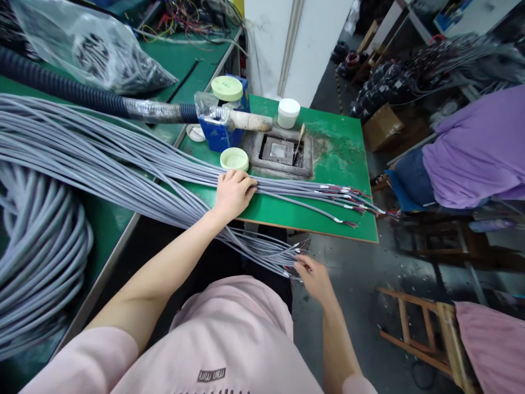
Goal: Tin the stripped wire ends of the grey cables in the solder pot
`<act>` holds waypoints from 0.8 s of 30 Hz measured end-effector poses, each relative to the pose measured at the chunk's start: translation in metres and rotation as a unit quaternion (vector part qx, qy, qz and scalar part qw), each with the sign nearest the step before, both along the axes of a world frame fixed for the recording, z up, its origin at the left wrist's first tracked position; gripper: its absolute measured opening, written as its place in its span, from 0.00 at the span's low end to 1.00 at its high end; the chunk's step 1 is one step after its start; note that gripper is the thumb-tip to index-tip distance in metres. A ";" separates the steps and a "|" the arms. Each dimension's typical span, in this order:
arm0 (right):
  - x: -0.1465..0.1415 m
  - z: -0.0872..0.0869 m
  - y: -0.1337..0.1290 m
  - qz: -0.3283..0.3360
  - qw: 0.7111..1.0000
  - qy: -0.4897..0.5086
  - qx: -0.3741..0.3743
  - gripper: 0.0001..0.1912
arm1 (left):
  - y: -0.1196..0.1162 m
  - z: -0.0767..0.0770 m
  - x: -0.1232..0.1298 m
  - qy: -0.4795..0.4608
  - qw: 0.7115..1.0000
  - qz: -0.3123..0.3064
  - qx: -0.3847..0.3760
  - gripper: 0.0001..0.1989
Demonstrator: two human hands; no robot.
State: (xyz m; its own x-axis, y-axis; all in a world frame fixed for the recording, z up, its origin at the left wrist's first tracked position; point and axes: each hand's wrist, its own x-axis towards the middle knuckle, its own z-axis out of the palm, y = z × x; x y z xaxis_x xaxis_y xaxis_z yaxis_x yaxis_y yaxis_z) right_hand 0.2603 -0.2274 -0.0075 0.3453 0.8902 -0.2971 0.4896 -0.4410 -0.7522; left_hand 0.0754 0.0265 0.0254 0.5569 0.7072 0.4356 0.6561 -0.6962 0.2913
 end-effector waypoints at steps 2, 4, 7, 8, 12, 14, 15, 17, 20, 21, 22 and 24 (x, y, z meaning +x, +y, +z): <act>-0.016 0.007 0.015 0.032 0.994 0.103 -0.004 0.16 | 0.005 0.001 0.001 0.027 1.000 -0.008 0.007 0.08; -0.035 0.012 0.032 0.061 0.975 0.212 0.000 0.15 | 0.006 0.005 0.001 0.033 0.999 -0.019 0.009 0.08; -0.056 0.021 0.063 0.015 0.930 0.363 0.059 0.17 | -0.002 0.020 -0.005 -0.013 0.999 -0.039 -0.005 0.08; -0.060 0.025 0.075 -0.011 0.908 0.410 0.084 0.19 | -0.007 0.026 -0.009 -0.039 0.998 -0.046 -0.009 0.08; -0.046 0.056 0.108 -0.121 0.832 0.485 0.242 0.22 | -0.041 0.047 -0.037 -0.128 0.987 -0.092 -0.006 0.05; -0.031 0.074 0.111 -0.185 0.806 0.452 0.334 0.18 | -0.058 0.047 -0.054 -0.154 0.983 -0.096 -0.024 0.04; -0.026 0.083 0.109 -0.211 0.794 0.420 0.385 0.16 | -0.066 0.044 -0.061 -0.163 0.981 -0.100 -0.040 0.04; -0.022 0.095 0.099 -0.225 0.785 0.334 0.470 0.13 | -0.079 0.034 -0.072 -0.176 0.975 -0.105 -0.088 0.04; -0.037 0.096 0.078 -0.125 0.871 0.215 0.423 0.11 | -0.095 0.021 -0.078 -0.239 0.948 -0.094 -0.186 0.04; -0.045 0.093 0.072 -0.065 0.914 0.185 0.354 0.11 | -0.100 0.019 -0.077 -0.275 0.930 -0.092 -0.227 0.06; -0.054 0.088 0.068 -0.005 0.945 0.159 0.285 0.11 | -0.105 0.017 -0.076 -0.314 0.906 -0.092 -0.270 0.09; -0.071 0.076 0.061 0.102 0.970 0.125 0.179 0.12 | -0.112 0.016 -0.071 -0.380 0.847 -0.103 -0.356 0.12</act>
State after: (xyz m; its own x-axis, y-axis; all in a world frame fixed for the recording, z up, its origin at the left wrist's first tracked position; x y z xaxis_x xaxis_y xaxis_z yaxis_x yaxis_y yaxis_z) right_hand 0.1893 -0.1660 0.0690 0.1076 0.9942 -0.0079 0.3213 -0.0423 -0.9460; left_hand 0.0045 -0.0851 0.0417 0.4499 0.8639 0.2266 -0.0236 -0.2421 0.9700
